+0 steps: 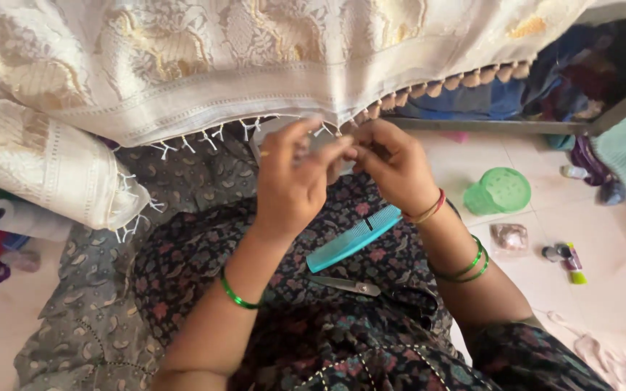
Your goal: Tie and trim decorative tassels on the edge of a saree fabric.
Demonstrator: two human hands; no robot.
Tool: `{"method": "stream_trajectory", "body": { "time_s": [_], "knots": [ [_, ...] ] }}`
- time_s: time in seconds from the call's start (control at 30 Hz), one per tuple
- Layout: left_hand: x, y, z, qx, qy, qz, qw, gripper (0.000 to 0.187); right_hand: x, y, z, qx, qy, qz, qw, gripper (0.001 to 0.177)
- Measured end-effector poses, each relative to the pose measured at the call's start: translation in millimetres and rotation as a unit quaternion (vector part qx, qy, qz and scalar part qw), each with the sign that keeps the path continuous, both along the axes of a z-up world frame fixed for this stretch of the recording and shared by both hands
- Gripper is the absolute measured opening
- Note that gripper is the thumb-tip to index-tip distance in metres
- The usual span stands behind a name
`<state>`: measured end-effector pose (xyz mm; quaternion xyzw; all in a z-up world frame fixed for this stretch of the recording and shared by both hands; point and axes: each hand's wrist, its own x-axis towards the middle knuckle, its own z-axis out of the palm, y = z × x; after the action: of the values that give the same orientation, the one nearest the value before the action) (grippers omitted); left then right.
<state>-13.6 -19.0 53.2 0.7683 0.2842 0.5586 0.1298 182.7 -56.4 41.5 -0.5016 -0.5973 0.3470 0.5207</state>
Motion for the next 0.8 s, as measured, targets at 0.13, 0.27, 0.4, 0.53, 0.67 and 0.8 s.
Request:
{"method": "stream_trajectory", "body": {
  "time_s": [0.13, 0.27, 0.4, 0.53, 0.67, 0.8],
  "knots": [
    [-12, 12, 28, 0.169, 0.163, 0.064, 0.97, 0.028, -6, -4, 0, -0.004, 0.036, 0.025, 0.999, 0.011],
    [-18, 8, 23, 0.196, 0.182, 0.07, 0.961, 0.025, -7, -12, 11, 0.015, 0.037, -0.021, 0.999, 0.009],
    [-8, 2, -1, 0.087, 0.101, 0.011, 0.991, 0.024, -7, -12, 23, 0.062, -0.059, -0.044, 0.995, 0.01],
    [4, 6, -16, -0.116, -0.068, -0.066, 0.989, 0.014, -13, -12, 32, 0.121, -0.173, -0.047, 0.976, 0.013],
    [9, 14, -11, -0.127, -0.084, -0.066, 0.986, 0.01, -17, -10, 30, 0.182, -0.211, -0.048, 0.959, 0.025],
    [15, 22, -18, -0.097, -0.067, -0.049, 0.992, 0.013, -12, -7, 30, 0.195, -0.249, -0.054, 0.947, 0.032]
  ]
}}
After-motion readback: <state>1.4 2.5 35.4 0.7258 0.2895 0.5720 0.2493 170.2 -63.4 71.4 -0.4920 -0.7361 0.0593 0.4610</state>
